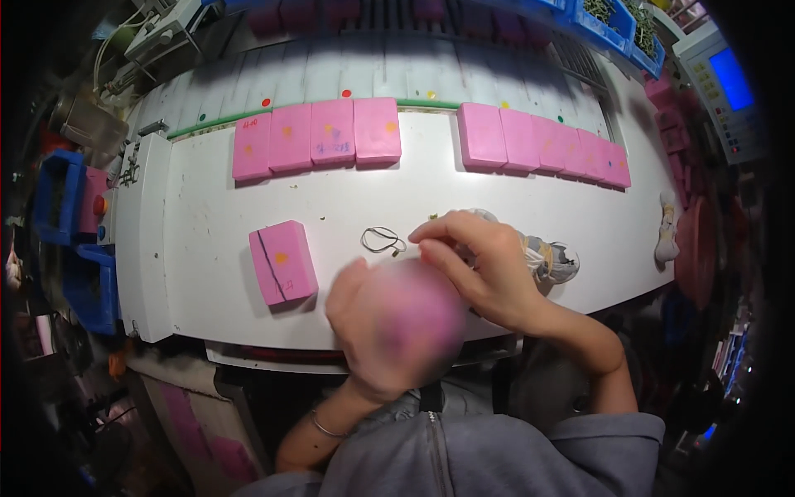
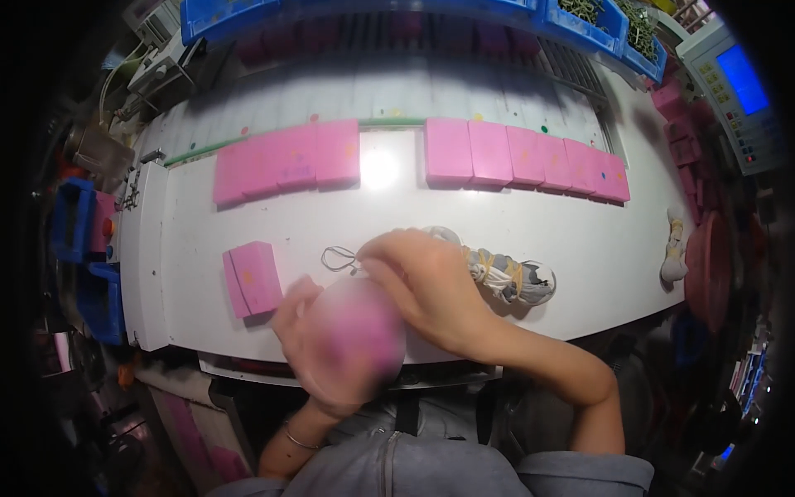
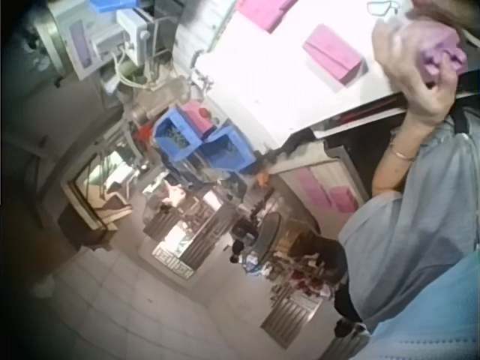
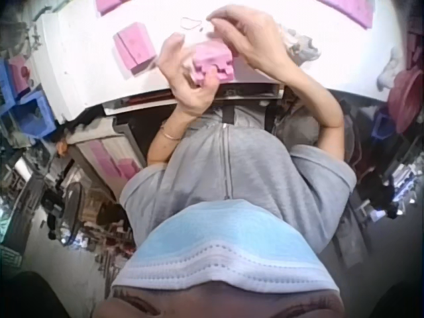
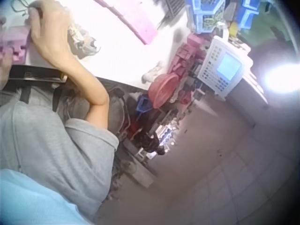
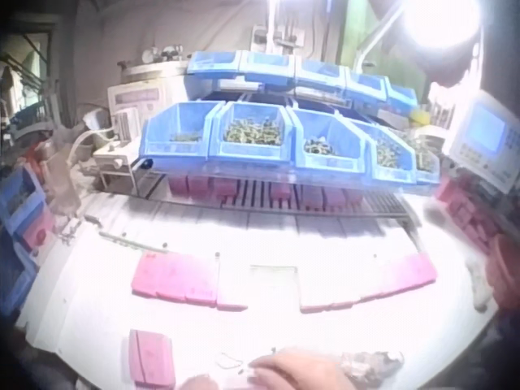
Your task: The person removes a wax tree from a pink mold, separates the wax pieces from the tree by hand, and wipes the mold with a cloth. They then reassemble the mold halves and secure them with a rubber band before placing the mold on a tray.
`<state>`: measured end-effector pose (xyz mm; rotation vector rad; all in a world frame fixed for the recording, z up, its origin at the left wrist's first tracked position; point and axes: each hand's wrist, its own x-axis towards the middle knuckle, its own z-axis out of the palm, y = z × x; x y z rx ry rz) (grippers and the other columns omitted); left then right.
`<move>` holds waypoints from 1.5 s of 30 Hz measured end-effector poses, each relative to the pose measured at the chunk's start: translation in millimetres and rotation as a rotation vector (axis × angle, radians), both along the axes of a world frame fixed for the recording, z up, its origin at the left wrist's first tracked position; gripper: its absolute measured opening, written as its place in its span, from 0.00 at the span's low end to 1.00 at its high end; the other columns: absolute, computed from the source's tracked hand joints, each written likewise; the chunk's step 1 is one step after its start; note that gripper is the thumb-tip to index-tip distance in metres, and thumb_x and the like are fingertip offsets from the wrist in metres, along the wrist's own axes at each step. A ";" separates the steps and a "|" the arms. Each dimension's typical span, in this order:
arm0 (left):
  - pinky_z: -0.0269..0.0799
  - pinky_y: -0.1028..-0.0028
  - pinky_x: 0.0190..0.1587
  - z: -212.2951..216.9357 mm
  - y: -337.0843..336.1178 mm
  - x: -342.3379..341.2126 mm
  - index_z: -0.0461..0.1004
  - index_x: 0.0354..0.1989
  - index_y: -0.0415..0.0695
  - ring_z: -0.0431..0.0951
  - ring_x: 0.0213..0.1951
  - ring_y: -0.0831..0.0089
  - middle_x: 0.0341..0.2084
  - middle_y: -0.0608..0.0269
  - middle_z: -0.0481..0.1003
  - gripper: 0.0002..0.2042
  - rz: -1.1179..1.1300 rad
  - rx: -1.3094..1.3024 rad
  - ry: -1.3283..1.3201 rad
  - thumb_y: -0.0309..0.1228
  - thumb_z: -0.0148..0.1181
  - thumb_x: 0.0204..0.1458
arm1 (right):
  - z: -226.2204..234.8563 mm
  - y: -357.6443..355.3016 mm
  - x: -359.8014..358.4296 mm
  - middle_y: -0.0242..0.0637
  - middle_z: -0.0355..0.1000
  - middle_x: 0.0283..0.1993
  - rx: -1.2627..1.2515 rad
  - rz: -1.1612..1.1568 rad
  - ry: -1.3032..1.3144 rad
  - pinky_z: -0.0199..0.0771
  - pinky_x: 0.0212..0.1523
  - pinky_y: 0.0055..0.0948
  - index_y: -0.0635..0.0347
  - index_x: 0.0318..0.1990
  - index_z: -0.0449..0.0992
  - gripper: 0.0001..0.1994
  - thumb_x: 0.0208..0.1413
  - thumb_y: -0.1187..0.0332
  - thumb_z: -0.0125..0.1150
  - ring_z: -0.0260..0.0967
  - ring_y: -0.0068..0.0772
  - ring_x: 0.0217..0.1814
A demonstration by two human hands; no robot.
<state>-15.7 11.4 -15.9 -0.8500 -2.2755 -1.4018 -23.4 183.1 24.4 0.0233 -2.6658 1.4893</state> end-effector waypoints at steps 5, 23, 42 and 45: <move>0.67 0.67 0.50 -20.5 0.7 4.3 0.62 0.51 0.35 0.70 0.48 0.60 0.45 0.49 0.66 0.25 -0.177 0.462 -0.412 0.31 0.64 0.47 | 20.8 -5.3 15.6 0.40 0.71 0.33 -0.119 0.181 0.007 0.70 0.39 0.31 0.63 0.42 0.75 0.13 0.50 0.67 0.63 0.69 0.43 0.34; 0.51 0.58 0.61 7.9 -4.6 -38.3 0.56 0.61 0.47 0.55 0.61 0.51 0.61 0.49 0.56 0.40 -0.396 -0.071 -0.322 0.32 0.68 0.35 | 9.1 15.1 -41.3 0.31 0.68 0.25 -0.127 0.142 -0.362 0.65 0.26 0.19 0.70 0.38 0.72 0.13 0.62 0.66 0.48 0.63 0.16 0.25; 0.49 0.55 0.58 15.6 -13.9 -43.9 0.45 0.65 0.46 0.56 0.59 0.54 0.65 0.63 0.53 0.51 -0.316 -0.376 -0.213 0.46 0.69 0.32 | 17.9 4.9 32.2 0.34 0.64 0.60 0.994 0.348 0.442 0.62 0.43 0.36 0.58 0.46 0.77 0.18 0.45 0.65 0.58 0.64 0.32 0.46; 0.49 0.54 0.58 15.4 -13.6 -44.7 0.46 0.65 0.46 0.56 0.59 0.54 0.65 0.64 0.53 0.50 -0.305 -0.367 -0.215 0.45 0.69 0.31 | 24.9 5.3 28.2 0.35 0.64 0.59 0.976 0.380 0.390 0.61 0.43 0.38 0.58 0.47 0.77 0.19 0.46 0.65 0.58 0.64 0.32 0.47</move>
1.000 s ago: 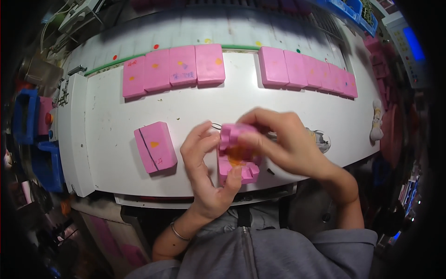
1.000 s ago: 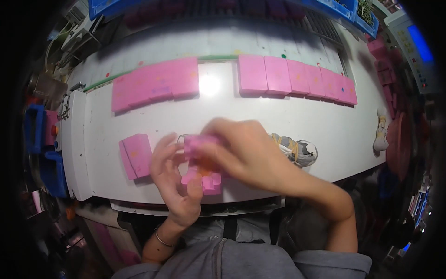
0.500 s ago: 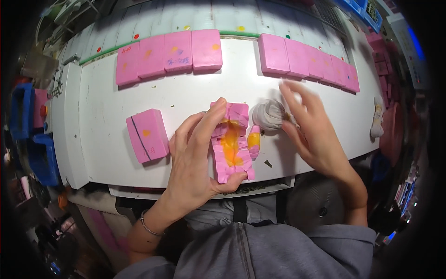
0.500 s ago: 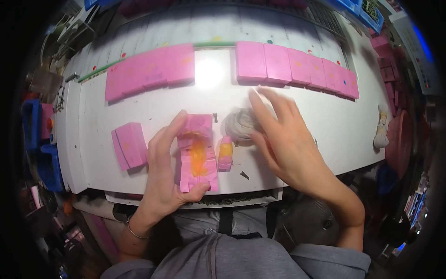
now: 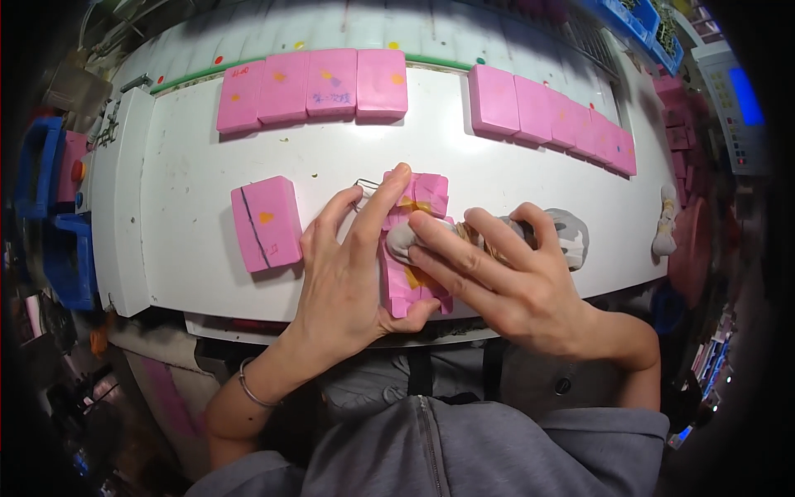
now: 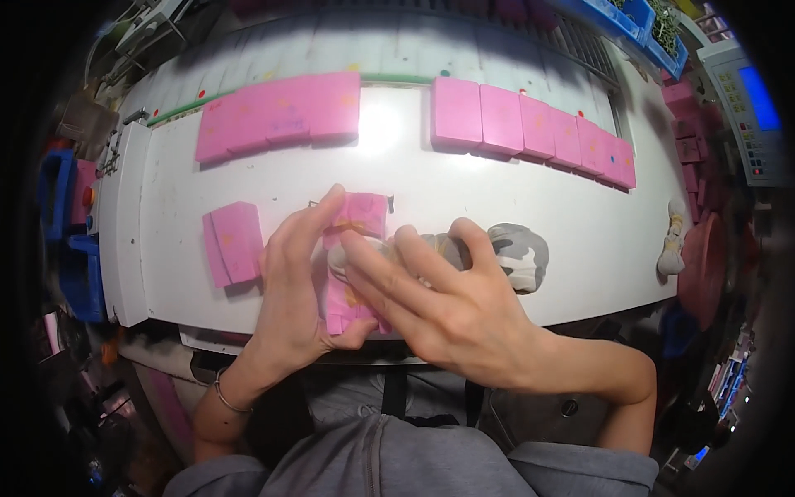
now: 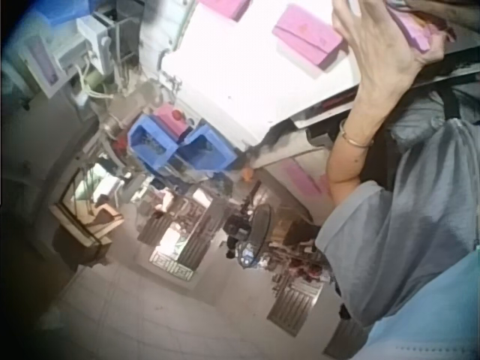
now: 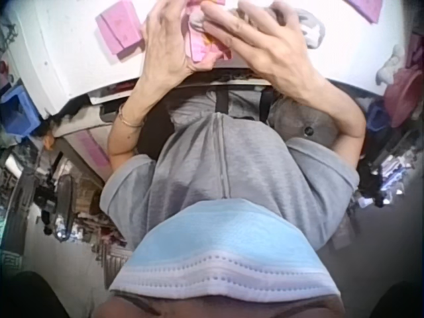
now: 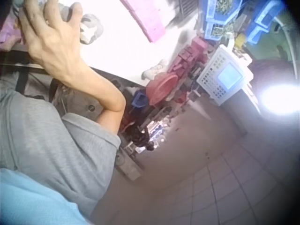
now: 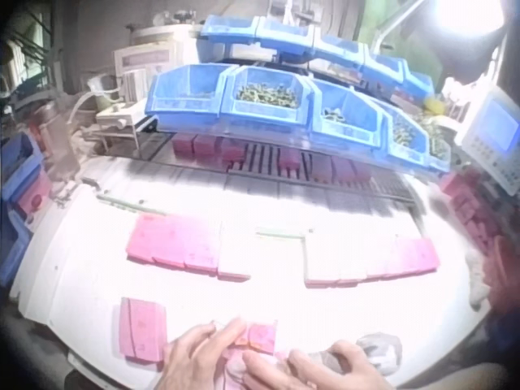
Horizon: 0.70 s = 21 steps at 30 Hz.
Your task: The person removes a wax tree from a pink mold, separates the wax pieces from the tree by hand, and wipes the mold with a cloth. They then reassemble the mold halves and secure them with a rubber band before placing the mold on a tray.
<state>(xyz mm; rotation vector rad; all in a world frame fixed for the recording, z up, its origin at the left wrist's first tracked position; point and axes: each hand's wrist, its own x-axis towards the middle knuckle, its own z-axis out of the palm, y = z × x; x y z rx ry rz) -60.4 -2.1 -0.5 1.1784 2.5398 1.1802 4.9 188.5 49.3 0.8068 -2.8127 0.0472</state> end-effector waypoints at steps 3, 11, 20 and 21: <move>0.49 0.53 0.58 0.3 -2.1 1.0 0.46 0.64 0.47 0.56 0.59 0.53 0.65 0.65 0.53 0.51 -0.001 0.004 0.002 0.44 0.70 0.30 | 9.5 -0.8 2.0 0.35 0.65 0.58 -0.041 -0.009 0.018 0.61 0.43 0.39 0.59 0.49 0.76 0.20 0.46 0.66 0.57 0.64 0.33 0.49; 0.49 0.51 0.59 -2.3 -3.6 -1.2 0.47 0.64 0.48 0.55 0.59 0.52 0.64 0.66 0.54 0.51 -0.011 0.013 0.039 0.43 0.71 0.29 | 10.4 -5.5 2.6 0.40 0.65 0.57 -0.053 0.012 -0.106 0.63 0.42 0.42 0.60 0.51 0.73 0.22 0.45 0.67 0.55 0.64 0.37 0.50; 0.49 0.52 0.59 4.3 -4.4 -4.3 0.51 0.63 0.47 0.55 0.59 0.51 0.62 0.65 0.57 0.48 0.012 -0.020 0.037 0.42 0.69 0.30 | 12.7 -6.9 0.4 0.38 0.64 0.58 -0.055 0.008 -0.033 0.63 0.41 0.40 0.59 0.52 0.72 0.23 0.44 0.67 0.56 0.64 0.35 0.49; 0.49 0.52 0.59 5.9 -2.0 -3.0 0.52 0.63 0.46 0.55 0.59 0.52 0.61 0.65 0.58 0.47 0.015 -0.012 0.038 0.43 0.69 0.30 | 15.0 -4.6 1.0 0.39 0.64 0.57 -0.066 0.001 0.060 0.64 0.41 0.40 0.59 0.52 0.73 0.23 0.44 0.67 0.56 0.63 0.35 0.49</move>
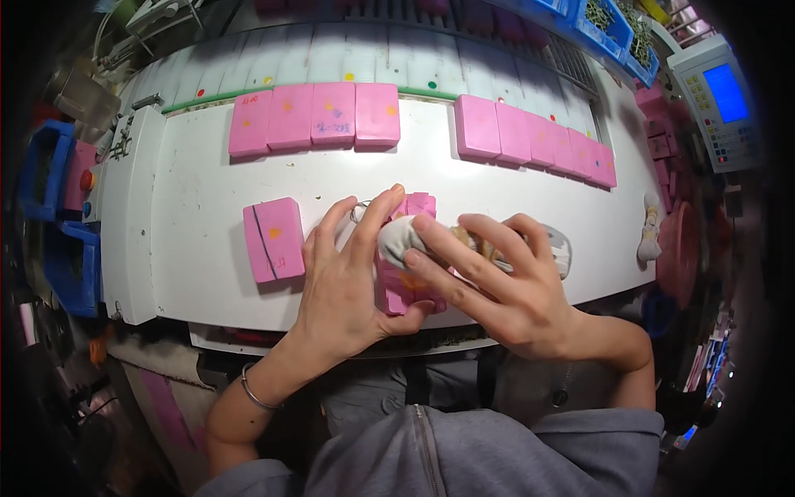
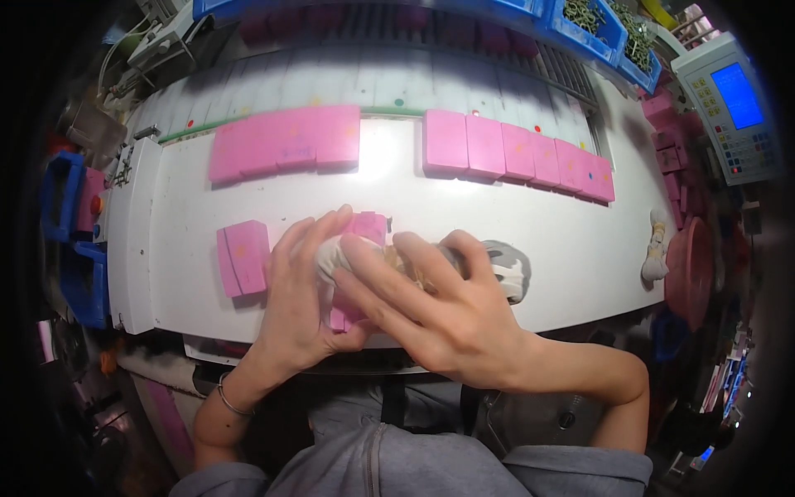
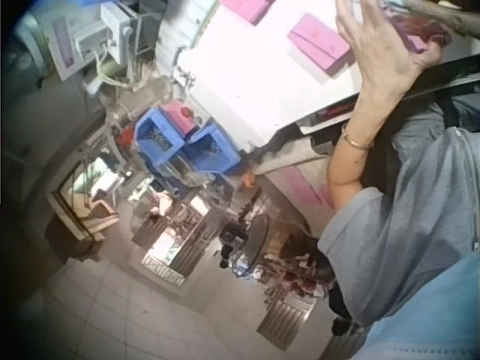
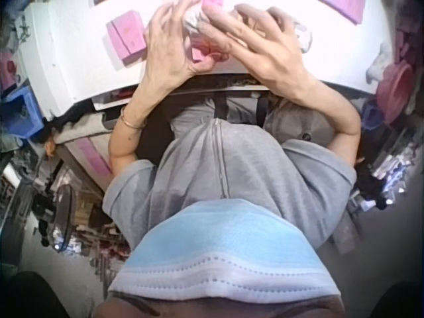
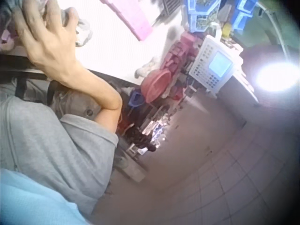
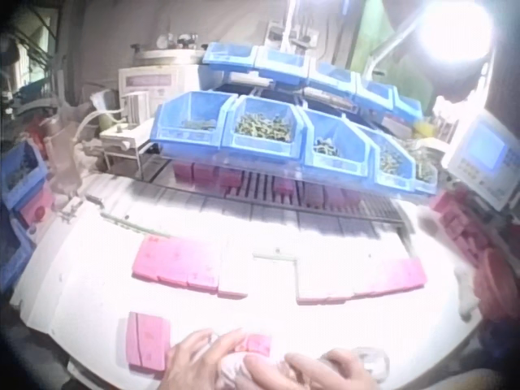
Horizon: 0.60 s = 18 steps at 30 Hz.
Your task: The person removes a wax tree from a pink mold, separates the wax pieces from the tree by hand, and wipes the mold with a cloth. They then reassemble the mold halves and secure them with a rubber band before placing the mold on a tray.
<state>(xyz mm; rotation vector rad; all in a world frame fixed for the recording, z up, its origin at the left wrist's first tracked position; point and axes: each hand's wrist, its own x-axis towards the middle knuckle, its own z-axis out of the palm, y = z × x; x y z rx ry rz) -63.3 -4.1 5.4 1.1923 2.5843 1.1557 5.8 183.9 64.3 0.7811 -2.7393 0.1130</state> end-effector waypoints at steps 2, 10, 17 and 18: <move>0.50 0.53 0.59 2.7 4.2 1.7 0.53 0.63 0.45 0.55 0.58 0.52 0.60 0.64 0.59 0.47 0.002 0.015 0.007 0.43 0.69 0.30 | -16.7 4.0 2.1 0.38 0.64 0.57 0.084 0.005 0.035 0.64 0.41 0.39 0.59 0.52 0.73 0.23 0.44 0.67 0.56 0.63 0.35 0.48; 0.53 0.56 0.58 3.5 0.2 1.7 0.53 0.63 0.43 0.59 0.56 0.54 0.59 0.56 0.60 0.44 0.024 -0.055 0.065 0.51 0.63 0.38 | -1.5 21.5 3.9 0.36 0.65 0.61 -0.070 -0.201 -0.115 0.60 0.49 0.36 0.55 0.54 0.72 0.28 0.40 0.81 0.54 0.64 0.37 0.50; 0.67 0.65 0.46 -5.3 9.6 6.2 0.64 0.60 0.46 0.72 0.42 0.60 0.60 0.54 0.60 0.30 -0.023 0.078 0.122 0.44 0.55 0.47 | -52.9 71.2 33.2 0.36 0.65 0.60 -0.052 -0.486 -0.058 0.60 0.49 0.37 0.55 0.55 0.71 0.29 0.38 0.80 0.59 0.64 0.40 0.49; 0.67 0.65 0.46 -5.2 11.2 8.4 0.64 0.60 0.46 0.72 0.42 0.60 0.60 0.54 0.60 0.30 -0.024 0.069 0.121 0.44 0.55 0.47 | -56.3 64.8 35.4 0.38 0.65 0.60 -0.037 -0.499 0.020 0.60 0.50 0.38 0.56 0.54 0.71 0.27 0.40 0.77 0.61 0.63 0.41 0.51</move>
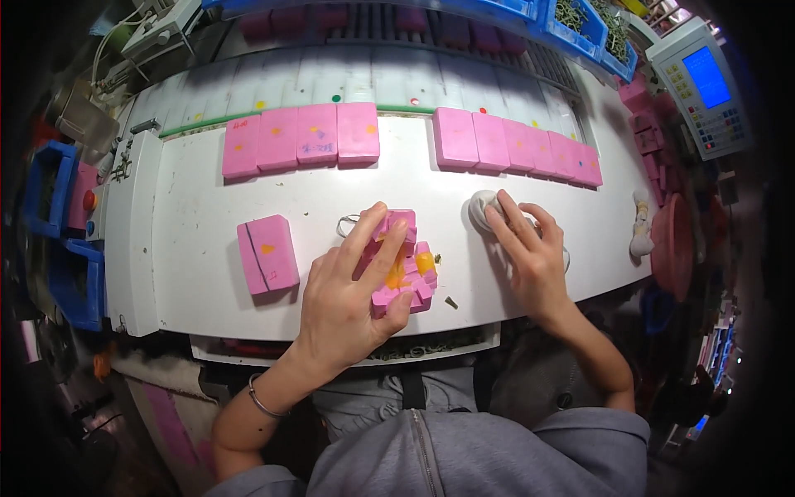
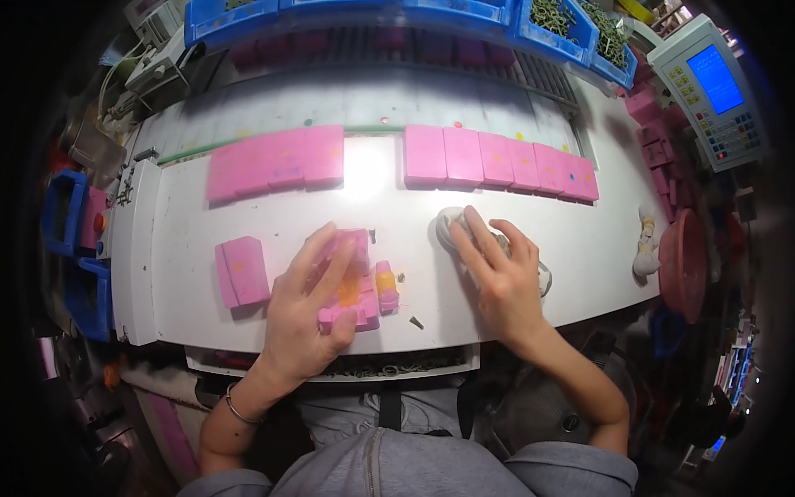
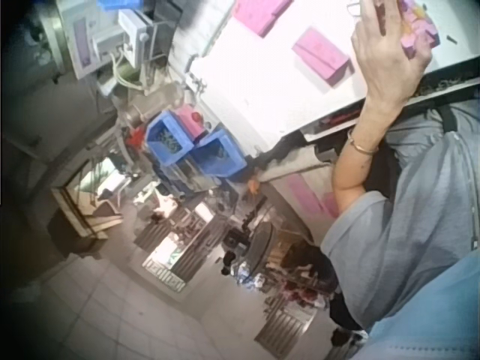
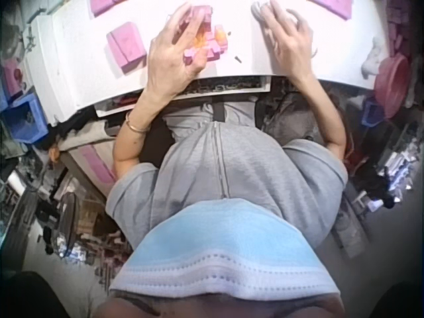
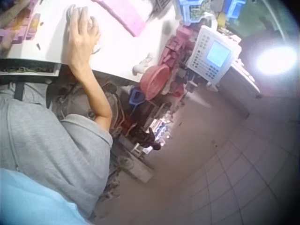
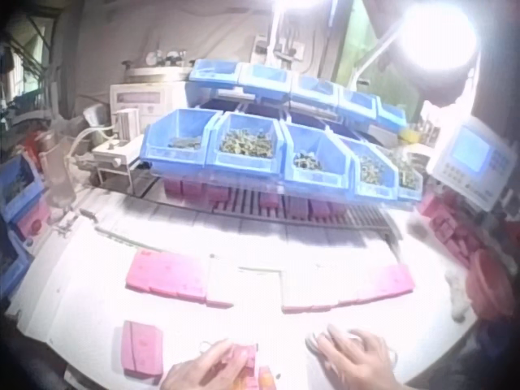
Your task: The person removes a wax tree from a pink mold, separates the wax pieces from the tree by hand, and wipes the mold with a cloth. They then reassemble the mold halves and secure them with a rubber band before placing the mold on a tray.
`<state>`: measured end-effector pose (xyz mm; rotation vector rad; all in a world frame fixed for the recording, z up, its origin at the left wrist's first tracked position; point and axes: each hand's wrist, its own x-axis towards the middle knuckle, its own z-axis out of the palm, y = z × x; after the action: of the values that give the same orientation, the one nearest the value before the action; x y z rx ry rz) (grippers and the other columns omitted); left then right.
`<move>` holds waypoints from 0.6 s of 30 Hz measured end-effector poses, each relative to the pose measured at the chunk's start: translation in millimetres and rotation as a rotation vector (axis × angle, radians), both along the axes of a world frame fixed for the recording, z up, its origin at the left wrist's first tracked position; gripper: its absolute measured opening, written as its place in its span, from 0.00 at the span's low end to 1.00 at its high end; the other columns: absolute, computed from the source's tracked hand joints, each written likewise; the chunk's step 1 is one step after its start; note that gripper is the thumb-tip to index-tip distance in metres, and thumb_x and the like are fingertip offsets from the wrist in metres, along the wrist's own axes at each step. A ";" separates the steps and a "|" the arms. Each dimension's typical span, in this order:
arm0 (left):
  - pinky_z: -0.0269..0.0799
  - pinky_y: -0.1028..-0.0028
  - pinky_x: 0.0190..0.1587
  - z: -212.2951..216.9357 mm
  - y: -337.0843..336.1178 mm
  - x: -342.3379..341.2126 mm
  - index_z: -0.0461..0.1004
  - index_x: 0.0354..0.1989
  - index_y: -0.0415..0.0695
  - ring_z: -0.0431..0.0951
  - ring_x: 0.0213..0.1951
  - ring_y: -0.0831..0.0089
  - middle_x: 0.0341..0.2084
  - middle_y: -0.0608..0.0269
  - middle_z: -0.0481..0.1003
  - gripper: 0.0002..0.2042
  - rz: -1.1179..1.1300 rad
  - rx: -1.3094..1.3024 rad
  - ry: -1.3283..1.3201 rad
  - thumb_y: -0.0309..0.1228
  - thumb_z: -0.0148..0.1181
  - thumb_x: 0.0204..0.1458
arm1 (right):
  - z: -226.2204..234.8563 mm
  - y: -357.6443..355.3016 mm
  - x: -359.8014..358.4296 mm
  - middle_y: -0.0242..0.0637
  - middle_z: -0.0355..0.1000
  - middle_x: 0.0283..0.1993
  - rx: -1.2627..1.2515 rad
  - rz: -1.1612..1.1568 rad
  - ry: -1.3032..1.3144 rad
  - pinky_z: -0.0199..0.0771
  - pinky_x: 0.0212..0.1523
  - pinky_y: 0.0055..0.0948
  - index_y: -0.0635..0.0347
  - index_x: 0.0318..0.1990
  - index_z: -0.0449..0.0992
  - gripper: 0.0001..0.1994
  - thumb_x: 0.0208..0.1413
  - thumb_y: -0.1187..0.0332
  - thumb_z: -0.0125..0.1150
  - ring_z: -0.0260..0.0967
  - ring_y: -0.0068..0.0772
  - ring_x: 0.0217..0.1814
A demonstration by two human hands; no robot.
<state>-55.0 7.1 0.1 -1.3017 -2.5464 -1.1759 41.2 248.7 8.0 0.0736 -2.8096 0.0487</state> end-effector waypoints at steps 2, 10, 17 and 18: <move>0.69 0.67 0.43 2.4 2.0 4.5 0.68 0.57 0.47 0.72 0.40 0.62 0.55 0.53 0.63 0.26 0.039 0.041 -0.008 0.38 0.56 0.46 | 1.8 -23.9 1.9 0.39 0.65 0.59 -0.056 0.044 0.042 0.60 0.51 0.38 0.56 0.53 0.72 0.26 0.41 0.75 0.62 0.63 0.42 0.52; 0.65 0.78 0.24 -6.4 -6.6 18.3 0.74 0.50 0.40 0.64 0.27 0.74 0.34 0.57 0.60 0.20 0.179 0.201 0.049 0.33 0.58 0.48 | -23.2 -60.9 -16.3 0.44 0.66 0.53 -0.550 0.279 0.031 0.63 0.50 0.40 0.63 0.51 0.70 0.25 0.41 0.72 0.65 0.63 0.48 0.52; 0.66 0.74 0.28 11.5 -15.5 24.5 0.68 0.56 0.42 0.65 0.28 0.73 0.34 0.59 0.60 0.33 0.191 0.114 -0.081 0.40 0.70 0.39 | -18.9 -72.3 -27.5 0.47 0.63 0.49 -0.589 0.314 -0.023 0.63 0.51 0.42 0.63 0.55 0.65 0.29 0.40 0.73 0.64 0.61 0.52 0.52; 0.66 0.74 0.28 16.9 -16.7 21.2 0.68 0.56 0.42 0.65 0.28 0.73 0.34 0.59 0.60 0.33 0.191 0.111 -0.081 0.40 0.70 0.39 | -18.7 -73.3 -28.7 0.47 0.62 0.50 -0.544 0.326 -0.028 0.63 0.51 0.42 0.62 0.56 0.64 0.31 0.40 0.73 0.65 0.61 0.52 0.53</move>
<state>-33.7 -9.6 17.0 -0.9825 -2.5494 -1.3334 12.5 175.4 -10.7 0.3978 -2.6766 0.8825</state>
